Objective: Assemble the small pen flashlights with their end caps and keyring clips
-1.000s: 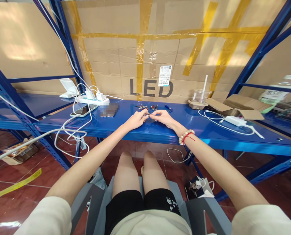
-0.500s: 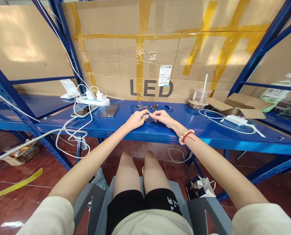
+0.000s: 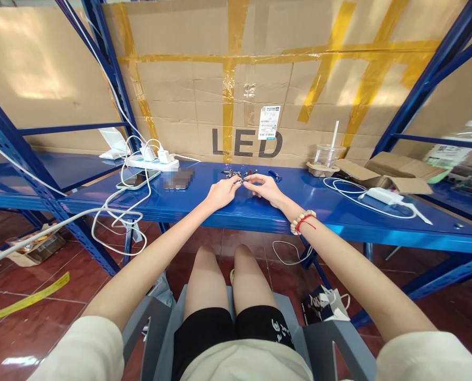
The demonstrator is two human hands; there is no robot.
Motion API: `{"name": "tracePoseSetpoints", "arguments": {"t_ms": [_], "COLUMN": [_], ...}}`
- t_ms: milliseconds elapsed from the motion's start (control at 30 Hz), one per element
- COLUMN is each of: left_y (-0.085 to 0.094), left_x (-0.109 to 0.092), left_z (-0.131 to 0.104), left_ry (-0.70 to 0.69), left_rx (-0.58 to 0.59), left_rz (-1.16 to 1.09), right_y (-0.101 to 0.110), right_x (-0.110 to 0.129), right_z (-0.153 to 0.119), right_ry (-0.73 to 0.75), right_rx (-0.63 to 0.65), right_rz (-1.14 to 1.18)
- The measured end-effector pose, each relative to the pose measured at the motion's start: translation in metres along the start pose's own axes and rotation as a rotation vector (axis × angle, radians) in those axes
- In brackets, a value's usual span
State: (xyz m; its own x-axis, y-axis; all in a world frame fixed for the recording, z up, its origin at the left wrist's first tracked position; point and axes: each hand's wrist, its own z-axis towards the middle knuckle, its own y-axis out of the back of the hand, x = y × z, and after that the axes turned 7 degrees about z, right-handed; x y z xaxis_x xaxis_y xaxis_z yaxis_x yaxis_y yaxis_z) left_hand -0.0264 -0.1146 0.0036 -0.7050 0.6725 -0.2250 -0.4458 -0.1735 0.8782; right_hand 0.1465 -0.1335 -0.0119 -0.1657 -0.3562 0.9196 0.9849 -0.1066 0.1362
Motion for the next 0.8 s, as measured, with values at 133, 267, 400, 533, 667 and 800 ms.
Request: {"name": "tracePoseSetpoints", "arguments": {"t_ms": [133, 267, 400, 533, 667, 800], "left_y": [-0.0005, 0.0, -0.0003, -0.0017, -0.0034, -0.004], "left_x": [0.0011, 0.0009, 0.0012, 0.0026, 0.0046, 0.0053], "left_z": [0.0008, 0.0007, 0.001, 0.0018, 0.0026, 0.003], "left_ry": [-0.01, -0.012, -0.017, -0.035, -0.046, -0.054], "left_rx": [0.012, 0.011, 0.02, 0.033, 0.037, 0.041], "left_rz": [0.009, 0.009, 0.011, 0.0, -0.004, -0.007], "right_y": [0.0008, 0.0007, 0.0001, 0.0, 0.0006, 0.0023], "right_x": [-0.0002, 0.001, 0.0017, 0.0012, -0.0004, -0.0036], "right_z": [-0.0007, -0.0014, -0.0016, -0.0014, -0.0006, 0.001], "right_ry": [0.028, 0.027, 0.021, 0.011, 0.003, 0.013], "right_rx": [0.025, 0.011, 0.011, 0.014, 0.016, 0.038], "right_rz": [0.011, 0.011, 0.012, 0.013, 0.019, 0.016]}}
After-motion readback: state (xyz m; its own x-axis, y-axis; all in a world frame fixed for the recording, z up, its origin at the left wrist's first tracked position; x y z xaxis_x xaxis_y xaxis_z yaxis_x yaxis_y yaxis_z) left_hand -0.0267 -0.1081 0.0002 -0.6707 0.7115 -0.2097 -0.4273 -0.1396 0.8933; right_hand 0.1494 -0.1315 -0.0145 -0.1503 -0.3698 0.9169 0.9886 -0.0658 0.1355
